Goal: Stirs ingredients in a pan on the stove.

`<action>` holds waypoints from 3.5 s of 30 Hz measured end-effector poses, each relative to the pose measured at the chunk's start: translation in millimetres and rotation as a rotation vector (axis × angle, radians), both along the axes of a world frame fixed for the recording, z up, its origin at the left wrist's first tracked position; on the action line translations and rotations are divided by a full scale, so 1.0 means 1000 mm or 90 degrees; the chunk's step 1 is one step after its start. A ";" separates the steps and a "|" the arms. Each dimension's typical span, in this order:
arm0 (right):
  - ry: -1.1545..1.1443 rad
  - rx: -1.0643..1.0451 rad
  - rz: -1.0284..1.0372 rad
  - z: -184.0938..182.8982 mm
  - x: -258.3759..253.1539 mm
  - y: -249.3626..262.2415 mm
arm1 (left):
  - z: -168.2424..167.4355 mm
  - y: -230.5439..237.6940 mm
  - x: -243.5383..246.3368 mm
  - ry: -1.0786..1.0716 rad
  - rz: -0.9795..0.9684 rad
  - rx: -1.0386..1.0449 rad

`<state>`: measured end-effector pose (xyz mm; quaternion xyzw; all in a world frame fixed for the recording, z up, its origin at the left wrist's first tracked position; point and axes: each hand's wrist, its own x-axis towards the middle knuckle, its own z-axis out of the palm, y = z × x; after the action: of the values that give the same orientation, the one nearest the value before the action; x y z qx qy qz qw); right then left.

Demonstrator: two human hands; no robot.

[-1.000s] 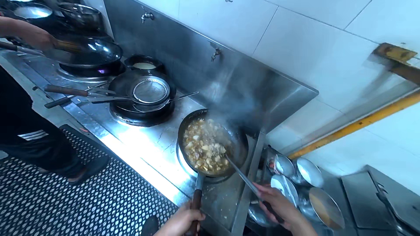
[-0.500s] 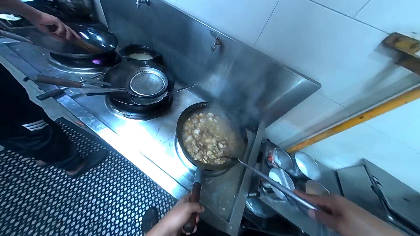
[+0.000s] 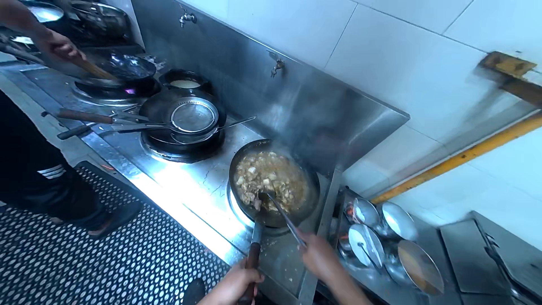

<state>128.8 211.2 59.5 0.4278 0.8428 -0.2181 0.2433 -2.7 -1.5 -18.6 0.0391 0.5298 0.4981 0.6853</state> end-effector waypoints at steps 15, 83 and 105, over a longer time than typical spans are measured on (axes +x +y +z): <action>0.412 -0.147 -0.356 -0.083 -0.020 0.007 | -0.002 -0.002 0.005 0.007 0.035 0.002; 0.280 0.169 -0.195 0.096 0.086 -0.097 | 0.027 -0.013 -0.058 -0.034 -0.219 -0.043; 1.152 0.162 -0.078 -0.089 -0.024 -0.088 | 0.040 0.001 -0.023 -0.003 -0.018 -0.098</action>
<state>105.0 123.4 -29.1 0.1615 0.7054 -0.3878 -0.5709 -25.9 -0.5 21.7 -0.0076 0.5646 0.4464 0.6942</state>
